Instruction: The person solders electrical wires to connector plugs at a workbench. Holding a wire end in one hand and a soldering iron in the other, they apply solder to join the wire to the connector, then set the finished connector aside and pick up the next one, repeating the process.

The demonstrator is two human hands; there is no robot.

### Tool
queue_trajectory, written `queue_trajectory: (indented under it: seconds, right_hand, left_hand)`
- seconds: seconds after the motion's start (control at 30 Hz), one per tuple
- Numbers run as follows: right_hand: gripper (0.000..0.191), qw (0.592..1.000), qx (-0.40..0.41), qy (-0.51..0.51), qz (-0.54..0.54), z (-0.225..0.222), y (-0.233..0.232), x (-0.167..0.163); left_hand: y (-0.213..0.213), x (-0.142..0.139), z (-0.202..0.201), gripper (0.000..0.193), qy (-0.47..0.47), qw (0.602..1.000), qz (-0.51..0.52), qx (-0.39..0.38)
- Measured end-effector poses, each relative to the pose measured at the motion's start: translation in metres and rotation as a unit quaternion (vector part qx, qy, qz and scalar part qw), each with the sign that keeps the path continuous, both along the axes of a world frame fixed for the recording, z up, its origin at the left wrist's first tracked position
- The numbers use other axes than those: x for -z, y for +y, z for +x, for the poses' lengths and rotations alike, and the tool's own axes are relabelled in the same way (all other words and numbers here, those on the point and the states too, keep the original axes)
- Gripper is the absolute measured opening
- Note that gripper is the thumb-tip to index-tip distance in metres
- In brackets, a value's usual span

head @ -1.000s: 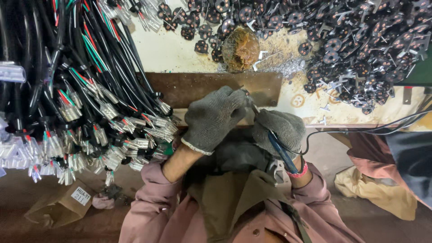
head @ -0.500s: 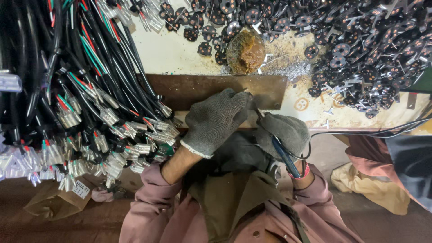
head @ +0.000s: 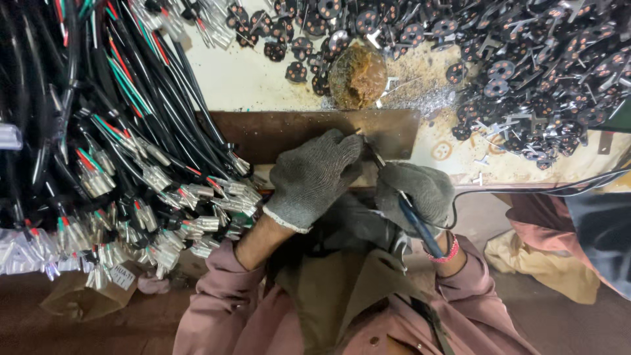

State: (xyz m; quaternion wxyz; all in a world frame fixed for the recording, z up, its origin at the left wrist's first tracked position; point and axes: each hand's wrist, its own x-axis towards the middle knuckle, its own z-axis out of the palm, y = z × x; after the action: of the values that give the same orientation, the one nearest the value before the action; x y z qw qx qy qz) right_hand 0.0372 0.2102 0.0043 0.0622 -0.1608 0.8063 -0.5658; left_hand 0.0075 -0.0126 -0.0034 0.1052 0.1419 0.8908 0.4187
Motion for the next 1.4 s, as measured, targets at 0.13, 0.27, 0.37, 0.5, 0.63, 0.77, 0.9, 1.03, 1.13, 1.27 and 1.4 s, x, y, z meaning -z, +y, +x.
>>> queue_trajectory:
  seconds: [0.13, 0.27, 0.37, 0.5, 0.63, 0.77, 0.9, 1.03, 1.13, 1.27, 1.4]
  right_hand:
    - [0.032, 0.996, 0.001, 0.065, 0.066, -0.001, 0.001, 0.007]
    - [0.032, 0.993, 0.002, 0.082, 0.086, -0.002, 0.001, 0.006]
    - [0.032, 0.993, 0.003, 0.085, 0.086, -0.003, -0.001, 0.002]
    - [0.032, 0.989, -0.013, 0.101, 0.110, -0.005, -0.002, -0.002]
    - [0.030, 0.992, -0.013, 0.071, 0.103, -0.005, 0.001, -0.002]
    - [0.029, 0.994, -0.015, 0.055, 0.097, 0.001, 0.006, 0.006]
    - [0.015, 0.994, -0.007, 0.102, 0.035, 0.012, 0.017, 0.029]
    - [0.008, 0.957, 0.250, -0.080, -0.119, 0.033, 0.030, 0.038]
    - [0.008, 0.898, 0.429, -0.013, -0.093, 0.044, 0.031, 0.023]
    - [0.009, 0.947, 0.313, 0.006, 0.070, 0.036, 0.013, -0.005]
    - [0.010, 0.952, 0.273, -0.065, 0.123, 0.013, -0.002, -0.016]
  left_hand:
    - [0.000, 0.002, 0.003, 0.031, 0.023, 1.000, 0.010, -0.014]
    - [0.000, 0.002, 0.005, 0.028, 0.025, 1.000, 0.005, -0.018]
    - [0.001, 0.003, 0.003, 0.027, 0.036, 0.999, -0.004, -0.025]
    - [0.002, 0.002, 0.001, 0.023, 0.012, 1.000, 0.003, -0.025]
    - [0.000, -0.001, 0.001, 0.026, -0.002, 1.000, 0.011, -0.022]
    - [-0.002, -0.004, 0.000, 0.030, 0.015, 0.999, 0.012, -0.029]
    - [0.002, -0.004, -0.002, 0.023, 0.011, 0.999, 0.002, -0.034]
    - [0.002, -0.006, -0.002, 0.017, -0.004, 0.999, -0.003, -0.039]
    - [-0.006, -0.014, 0.002, 0.017, -0.002, 0.998, 0.004, -0.056]
    - [-0.008, -0.022, 0.005, 0.018, -0.009, 0.996, 0.054, -0.072]
    - [0.008, -0.015, 0.003, 0.016, 0.009, 0.998, 0.030, -0.058]
